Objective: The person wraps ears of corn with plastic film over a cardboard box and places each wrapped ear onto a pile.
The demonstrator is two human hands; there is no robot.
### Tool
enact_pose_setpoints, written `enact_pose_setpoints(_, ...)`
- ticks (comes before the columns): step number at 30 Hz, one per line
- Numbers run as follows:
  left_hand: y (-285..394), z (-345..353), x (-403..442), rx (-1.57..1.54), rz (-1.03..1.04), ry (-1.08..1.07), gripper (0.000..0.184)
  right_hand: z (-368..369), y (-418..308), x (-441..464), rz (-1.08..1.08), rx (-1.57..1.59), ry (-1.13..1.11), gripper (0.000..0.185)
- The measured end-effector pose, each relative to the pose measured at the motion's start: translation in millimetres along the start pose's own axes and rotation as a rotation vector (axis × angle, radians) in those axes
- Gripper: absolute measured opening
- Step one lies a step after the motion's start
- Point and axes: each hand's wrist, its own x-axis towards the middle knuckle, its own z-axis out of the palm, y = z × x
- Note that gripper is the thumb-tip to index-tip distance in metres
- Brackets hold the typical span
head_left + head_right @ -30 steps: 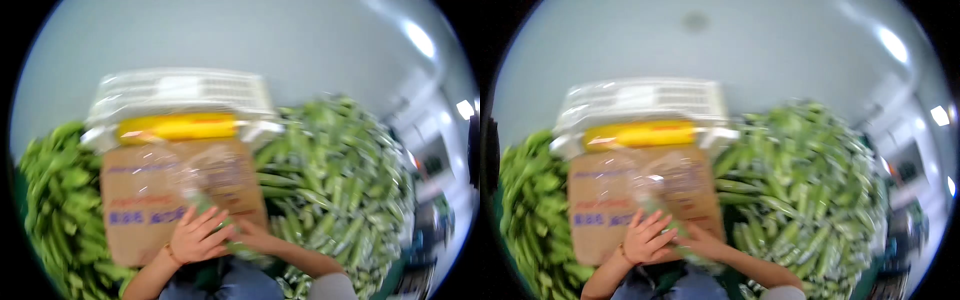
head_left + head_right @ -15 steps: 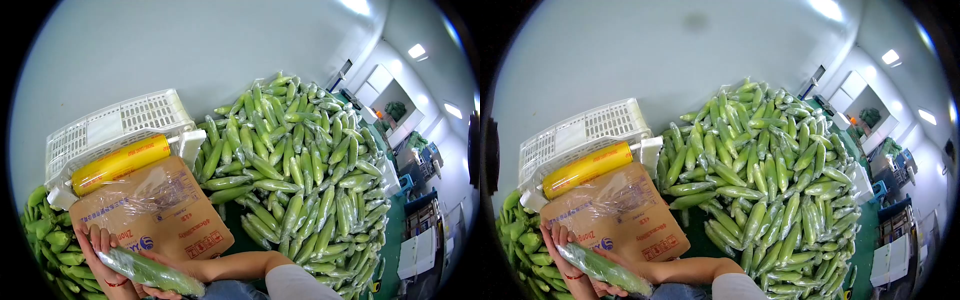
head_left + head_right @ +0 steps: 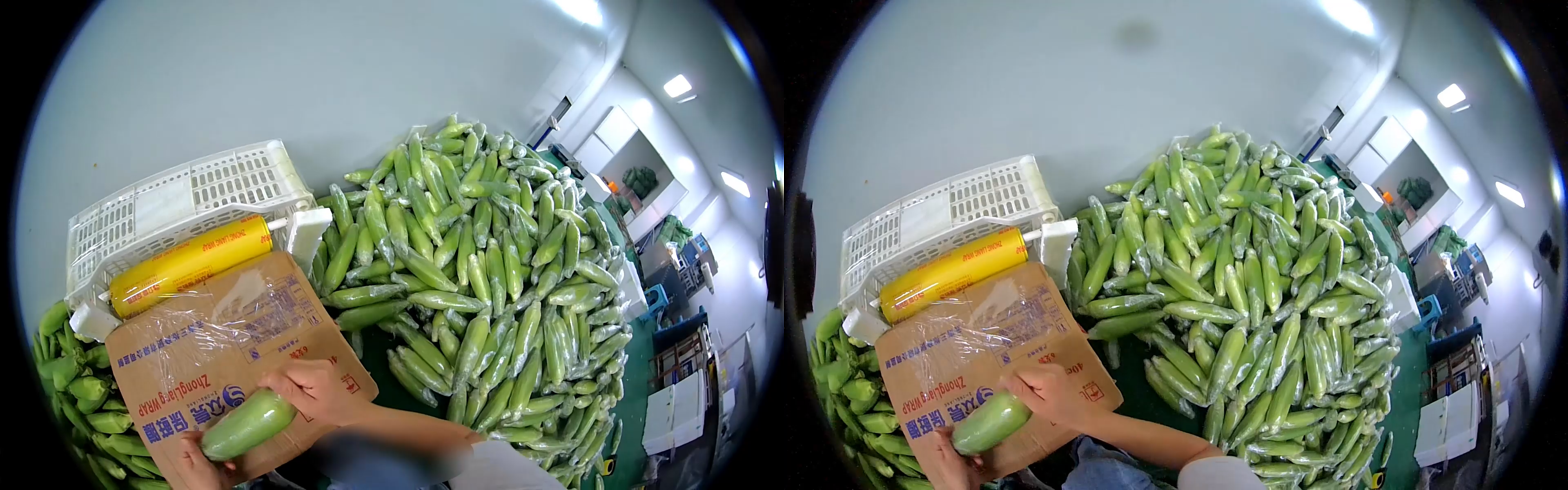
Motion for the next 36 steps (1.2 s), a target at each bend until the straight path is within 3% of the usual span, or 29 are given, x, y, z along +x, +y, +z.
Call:
enact_pose_setpoints(2,20.3,-0.6,-12.3,-0.251,-0.434,-0.21,0.049,-11.6,-14.2,16.2,-0.291,-0.123,0.108,0.027)
enact_pose_setpoints(3,18.9,0.5,-11.9,-0.29,-0.615,-0.31,0.047,-16.2,-19.4,29.6,-0.466,-0.016,0.103,0.028)
enact_pose_setpoints(5,13.8,5.5,-11.5,-0.372,-0.98,-0.512,0.042,1.1,-32.7,33.6,-0.186,0.724,-0.027,0.03)
enact_pose_setpoints(6,32.9,10.9,-22.9,-0.189,-0.88,-0.533,0.036,5.7,-37.8,34.3,-0.031,1.085,-0.093,0.034)
enact_pose_setpoints(8,0.9,21.8,-35.4,-0.298,-0.824,-0.551,0.031,2.6,-41.5,38.3,-0.078,1.158,-0.254,0.034)
enact_pose_setpoints(9,3.6,13.7,-27.2,-0.293,-0.803,-0.674,0.036,4.1,-41.8,38.5,-0.097,1.204,-0.339,0.035)
enact_pose_setpoints(15,79.2,20.9,-21.9,0.427,0.385,-0.495,0.05,15.4,-39.4,36.7,0.244,1.143,0.234,0.017)
enact_pose_setpoints(16,77.5,20.9,-18.3,0.335,0.376,-0.509,0.06,18.4,-39.9,38.2,0.274,1.153,0.34,0.017)
enact_pose_setpoints(17,71.2,25.4,-11.1,0.241,0.37,-0.522,0.071,14.6,-32.9,37.8,0.299,1.138,0.315,0.032)
enact_pose_setpoints(18,62.4,30.1,-4.1,0.147,0.361,-0.542,0.083,12.3,-31.3,36.6,0.18,1.187,0.285,0.04)
enact_pose_setpoints(19,59.0,38.0,3.9,0.119,0.496,-0.493,0.094,9.9,-30.3,35.5,0.063,1.231,0.255,0.047)
enact_pose_setpoints(20,61.1,41.7,-1.4,-0.115,0.37,-0.595,0.08,8.6,-29.8,34.8,-0.053,1.268,0.223,0.055)
enact_pose_setpoints(21,87.7,51.5,-7.1,-0.352,0.24,-0.687,0.068,15.3,-29.0,24.5,0.036,1.163,0.196,0.078)
enact_pose_setpoints(22,102.6,56.9,-9.3,-0.589,0.109,-0.772,0.059,26.3,-17.9,8.0,0.056,1.08,0.067,0.079)
enact_pose_setpoints(23,99.5,62.2,-5.3,-0.645,0.135,-0.777,0.084,38.1,2.0,-9.3,0.069,0.99,-0.063,0.08)
enact_pose_setpoints(25,103.6,57.7,13.0,0.012,0.259,-0.78,0.085,41.2,18.3,-21.7,0.192,0.976,-0.106,0.073)
enact_pose_setpoints(26,102.5,52.8,19.9,0.342,0.304,-0.757,0.086,33.3,22.3,-29.4,0.307,1.052,-0.02,0.066)
enact_pose_setpoints(27,95.2,49.1,20.3,0.384,0.393,-0.691,0.085,22.3,24.0,-36.2,0.422,1.126,0.072,0.06)
enact_pose_setpoints(29,71.1,46.2,19.8,0.473,0.587,-0.559,0.081,-7.9,29.2,-46.2,0.615,1.346,0.208,0.069)
enact_pose_setpoints(30,61.1,43.8,17.1,0.517,0.677,-0.495,0.08,-18.9,47.9,-56.0,0.576,1.386,0.384,0.066)
enact_pose_setpoints(31,57.9,36.9,10.4,0.54,0.534,-0.469,0.075,-37.7,43.1,-52.2,0.634,1.492,0.551,0.065)
enact_pose_setpoints(32,47.1,32.6,5.5,0.627,0.562,-0.412,0.074,-54.8,43.8,-49.9,0.694,1.475,0.665,0.065)
enact_pose_setpoints(33,33.6,25.2,1.4,0.714,0.587,-0.35,0.073,-72.3,68.4,-59.8,0.654,1.477,0.612,0.061)
enact_pose_setpoints(34,20.1,18.6,-0.8,0.804,0.616,-0.284,0.071,-88.6,95.0,-67.3,0.75,1.614,0.664,0.05)
enact_pose_setpoints(36,3.6,15.4,-5.8,0.789,0.562,-0.265,0.066,-107.1,126.9,-67.8,0.82,1.246,0.651,0.04)
